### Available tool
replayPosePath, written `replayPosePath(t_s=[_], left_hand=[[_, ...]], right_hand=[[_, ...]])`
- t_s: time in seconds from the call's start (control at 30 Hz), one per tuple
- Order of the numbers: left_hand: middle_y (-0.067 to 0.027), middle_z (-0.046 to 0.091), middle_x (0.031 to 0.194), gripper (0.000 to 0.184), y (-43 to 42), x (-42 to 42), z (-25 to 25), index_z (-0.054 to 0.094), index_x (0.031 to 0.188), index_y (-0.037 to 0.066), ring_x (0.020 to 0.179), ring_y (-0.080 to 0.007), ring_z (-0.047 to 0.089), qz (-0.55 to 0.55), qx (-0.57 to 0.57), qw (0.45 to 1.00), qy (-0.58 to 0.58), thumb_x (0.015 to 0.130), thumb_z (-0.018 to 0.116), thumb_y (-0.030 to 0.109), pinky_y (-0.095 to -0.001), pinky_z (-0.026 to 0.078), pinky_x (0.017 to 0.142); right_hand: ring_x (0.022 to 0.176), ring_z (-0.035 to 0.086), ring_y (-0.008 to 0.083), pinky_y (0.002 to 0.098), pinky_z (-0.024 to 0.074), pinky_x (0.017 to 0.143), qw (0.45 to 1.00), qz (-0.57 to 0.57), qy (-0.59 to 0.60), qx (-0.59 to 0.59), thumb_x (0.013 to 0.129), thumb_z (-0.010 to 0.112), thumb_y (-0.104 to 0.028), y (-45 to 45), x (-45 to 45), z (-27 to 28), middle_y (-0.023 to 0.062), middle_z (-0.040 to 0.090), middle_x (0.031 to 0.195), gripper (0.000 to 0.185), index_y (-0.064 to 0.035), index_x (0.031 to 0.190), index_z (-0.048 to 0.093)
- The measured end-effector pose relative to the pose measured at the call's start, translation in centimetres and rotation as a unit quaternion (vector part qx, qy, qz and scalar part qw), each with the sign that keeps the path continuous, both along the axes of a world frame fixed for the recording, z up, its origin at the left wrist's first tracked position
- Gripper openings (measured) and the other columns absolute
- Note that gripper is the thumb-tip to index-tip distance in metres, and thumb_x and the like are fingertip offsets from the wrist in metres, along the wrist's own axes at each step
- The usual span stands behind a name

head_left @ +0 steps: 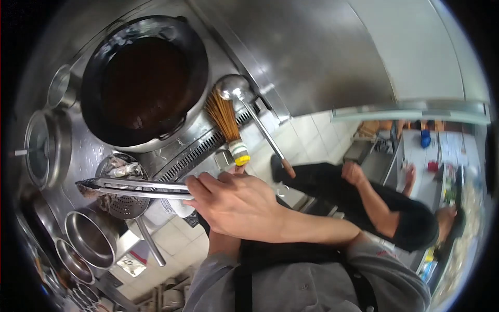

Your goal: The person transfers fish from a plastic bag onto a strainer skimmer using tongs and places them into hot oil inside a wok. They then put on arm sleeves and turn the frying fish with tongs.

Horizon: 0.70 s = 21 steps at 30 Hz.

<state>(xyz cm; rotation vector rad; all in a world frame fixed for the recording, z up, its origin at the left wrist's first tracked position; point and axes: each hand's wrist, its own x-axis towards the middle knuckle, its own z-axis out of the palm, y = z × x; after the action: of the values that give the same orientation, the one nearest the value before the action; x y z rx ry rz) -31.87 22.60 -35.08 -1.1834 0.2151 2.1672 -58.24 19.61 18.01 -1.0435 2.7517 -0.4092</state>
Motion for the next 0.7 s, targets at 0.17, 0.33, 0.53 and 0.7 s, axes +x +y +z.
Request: replayPosePath(t_s=[0.17,0.33,0.53,0.7], left_hand=[[-0.0198,0.069,0.115,0.049,-10.0,-4.6,2.8,0.058,0.131,-0.001,0.115,-0.0372,0.063,-0.354,-0.099,0.901,0.23,0.101,0.052,0.037,-0.0429,0.048,0.101],[-0.0235,0.07,0.113,0.053,-17.2,-1.3,7.6,0.059,0.129,-0.005,0.116,-0.0403,0.063,-0.56,-0.265,0.637,0.46,0.102,0.051,0.039,-0.043,0.049,0.1],[-0.0255,0.055,0.143,0.061,-23.7,-0.8,32.2,0.044,0.147,-0.004,0.131,-0.0304,0.056,-0.582,-0.366,0.59,0.423,0.104,0.052,0.038,-0.0335,0.042,0.11],[-0.0229,0.057,0.142,0.06,-24.9,0.5,39.1,0.042,0.149,-0.002,0.129,-0.0308,0.058,-0.446,-0.429,0.652,0.438,0.105,0.053,0.037,-0.0347,0.043,0.108]], right_hand=[[0.063,0.067,0.022,0.0359,0.0539,0.051,0.998,-0.051,0.0,-0.044,0.093,0.065,-0.028,-0.3,1.2,1.6,0.007,0.063,0.083,0.028,-0.0023,0.104,0.063],[0.063,0.069,0.0328,0.0426,0.0544,0.056,0.987,-0.126,-0.005,-0.102,0.093,0.07,-0.027,-1.1,2.4,3.9,0.0126,0.069,0.079,0.026,-0.0034,0.102,0.066],[0.071,0.07,0.0397,0.0493,0.0545,0.062,0.969,-0.224,0.065,-0.086,0.093,0.068,-0.032,-1.3,2.6,5.6,0.0197,0.069,0.074,0.027,-0.0046,0.094,0.068],[0.076,0.066,0.0457,0.0518,0.0514,0.069,0.956,-0.277,0.084,-0.047,0.092,0.069,-0.034,-1.1,2.2,7.5,0.0235,0.068,0.076,0.03,-0.0045,0.096,0.073]])
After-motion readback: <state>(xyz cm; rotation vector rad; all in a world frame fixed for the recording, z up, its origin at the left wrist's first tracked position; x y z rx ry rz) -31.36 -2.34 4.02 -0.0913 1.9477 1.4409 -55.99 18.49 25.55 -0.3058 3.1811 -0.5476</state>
